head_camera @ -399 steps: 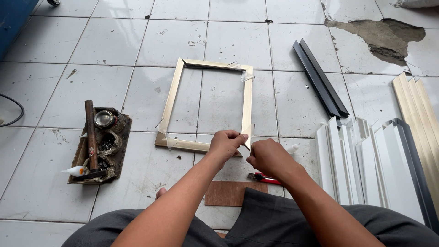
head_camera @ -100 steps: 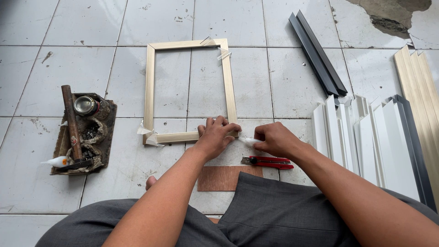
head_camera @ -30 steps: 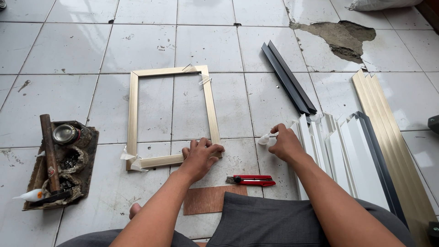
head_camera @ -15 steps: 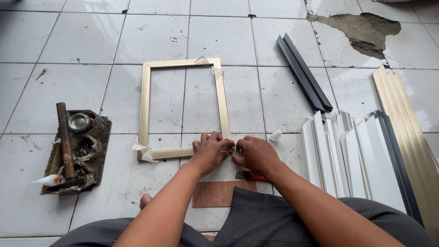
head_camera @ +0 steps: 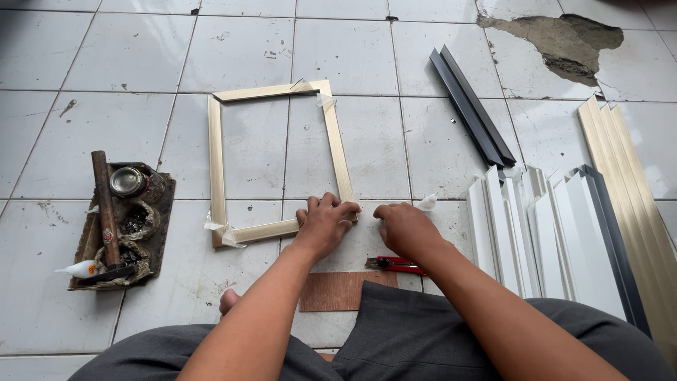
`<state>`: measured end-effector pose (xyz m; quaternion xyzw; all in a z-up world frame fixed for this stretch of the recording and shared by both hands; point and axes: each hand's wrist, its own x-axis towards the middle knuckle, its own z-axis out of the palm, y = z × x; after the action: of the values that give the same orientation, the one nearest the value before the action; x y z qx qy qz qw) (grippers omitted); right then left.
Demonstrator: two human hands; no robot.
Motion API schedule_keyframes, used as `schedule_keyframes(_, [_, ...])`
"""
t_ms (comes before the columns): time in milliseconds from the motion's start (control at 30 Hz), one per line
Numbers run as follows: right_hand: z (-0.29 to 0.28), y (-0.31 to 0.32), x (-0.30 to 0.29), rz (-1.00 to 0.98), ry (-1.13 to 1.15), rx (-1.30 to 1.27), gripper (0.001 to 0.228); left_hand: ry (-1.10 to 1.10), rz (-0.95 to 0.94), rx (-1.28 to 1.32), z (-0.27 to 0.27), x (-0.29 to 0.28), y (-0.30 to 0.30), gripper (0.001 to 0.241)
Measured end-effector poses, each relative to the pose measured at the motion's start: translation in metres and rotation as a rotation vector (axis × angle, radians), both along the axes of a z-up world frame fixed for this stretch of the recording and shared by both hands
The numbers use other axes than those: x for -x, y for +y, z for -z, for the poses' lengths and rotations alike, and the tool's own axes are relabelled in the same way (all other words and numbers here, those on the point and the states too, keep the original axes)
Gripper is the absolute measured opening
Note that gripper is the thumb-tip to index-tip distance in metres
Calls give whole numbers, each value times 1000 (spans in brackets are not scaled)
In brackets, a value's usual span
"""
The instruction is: Assembling a gold-colored picture frame by aligning mitered corners and securing them with white tape, using a utility knife to cut the tape.
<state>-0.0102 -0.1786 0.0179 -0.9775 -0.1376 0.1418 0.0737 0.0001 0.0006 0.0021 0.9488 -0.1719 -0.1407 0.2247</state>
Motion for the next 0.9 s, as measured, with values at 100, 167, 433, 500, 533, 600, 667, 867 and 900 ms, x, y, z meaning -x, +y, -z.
schedule_keyframes(100, [-52,4,14,79,336,-22,43,-2,-91,12,4,-5,1,28])
schedule_keyframes(167, [-51,-1,21,45,397,40,46,-3,-102,20,5,-5,1,28])
schedule_keyframes(433, [-16,-12,12,173,465,11,24,25,-135,46,5,-8,-1,29])
schedule_keyframes(500, [-16,-8,12,336,458,-154,26,79,-158,89,1,-10,-3,30])
schedule_keyframes(533, [-13,-1,9,334,457,-154,26,77,-160,89,0,-11,-4,30])
schedule_keyframes(600, [-6,12,7,524,403,-343,29,101,-181,109,0,-12,-6,29])
schedule_keyframes(667, [-16,30,12,553,382,-444,29,109,-181,108,1,-15,-6,30])
schedule_keyframes(867, [7,56,22,503,326,-455,29,142,-156,114,6,-17,-4,32])
schedule_keyframes(900, [7,60,23,473,305,-395,30,131,-155,118,6,-19,-4,32])
